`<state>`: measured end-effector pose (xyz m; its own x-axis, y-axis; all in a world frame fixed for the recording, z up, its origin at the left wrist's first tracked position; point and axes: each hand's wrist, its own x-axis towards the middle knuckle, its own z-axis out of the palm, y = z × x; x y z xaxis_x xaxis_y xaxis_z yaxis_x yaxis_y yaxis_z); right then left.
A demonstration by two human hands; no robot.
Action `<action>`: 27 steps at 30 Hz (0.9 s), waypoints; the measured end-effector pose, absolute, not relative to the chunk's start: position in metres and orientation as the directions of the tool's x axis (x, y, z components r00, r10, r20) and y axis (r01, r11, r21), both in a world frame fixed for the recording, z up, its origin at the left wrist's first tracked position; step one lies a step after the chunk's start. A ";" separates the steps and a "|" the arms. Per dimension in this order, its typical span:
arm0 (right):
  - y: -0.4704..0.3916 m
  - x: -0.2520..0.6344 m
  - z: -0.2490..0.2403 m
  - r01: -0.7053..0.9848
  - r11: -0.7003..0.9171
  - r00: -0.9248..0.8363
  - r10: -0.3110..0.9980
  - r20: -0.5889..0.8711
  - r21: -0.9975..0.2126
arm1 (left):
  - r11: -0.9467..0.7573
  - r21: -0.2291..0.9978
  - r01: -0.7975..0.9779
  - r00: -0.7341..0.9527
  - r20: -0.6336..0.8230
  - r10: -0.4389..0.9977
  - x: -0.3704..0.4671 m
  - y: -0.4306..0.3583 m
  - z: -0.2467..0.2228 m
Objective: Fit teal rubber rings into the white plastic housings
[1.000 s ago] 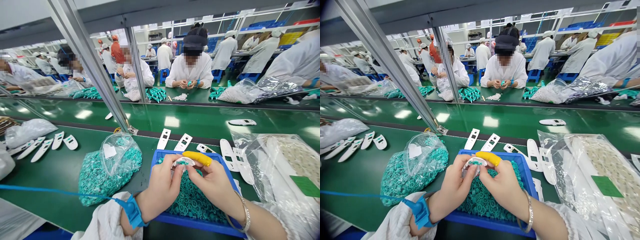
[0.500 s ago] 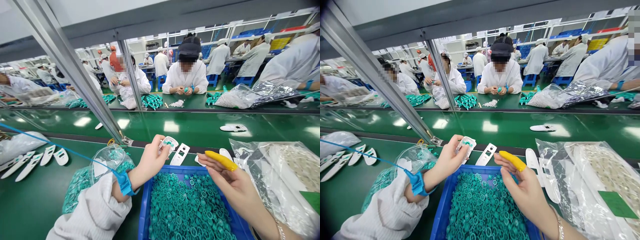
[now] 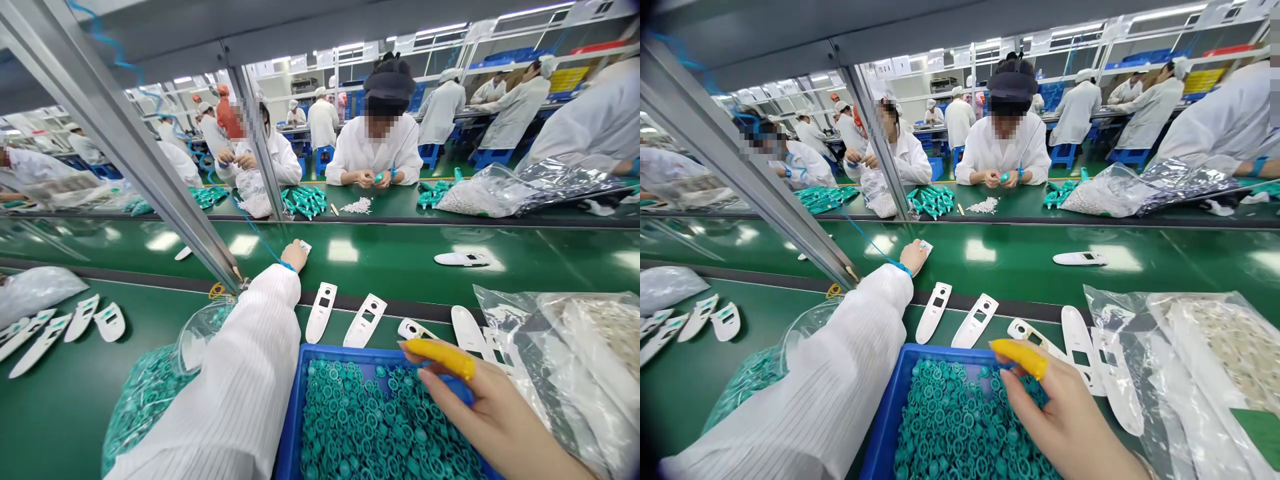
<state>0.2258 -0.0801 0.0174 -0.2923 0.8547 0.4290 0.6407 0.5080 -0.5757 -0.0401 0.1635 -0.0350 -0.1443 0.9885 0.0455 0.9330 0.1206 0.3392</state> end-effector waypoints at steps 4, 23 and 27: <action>-0.072 0.214 0.020 0.660 0.550 -0.498 0.830 0.250 -0.511 | 0.194 0.254 0.948 -0.216 0.064 0.974 -0.045 0.161 -0.036; -0.067 0.148 0.000 0.755 0.648 -0.655 0.738 -0.163 -0.103 | -0.288 0.444 0.848 0.354 -0.071 0.932 -0.015 0.035 0.007; -0.079 0.175 0.023 0.719 0.534 -0.647 0.748 -0.148 -0.445 | -0.338 0.626 0.702 0.393 0.055 0.918 -0.023 -0.003 0.052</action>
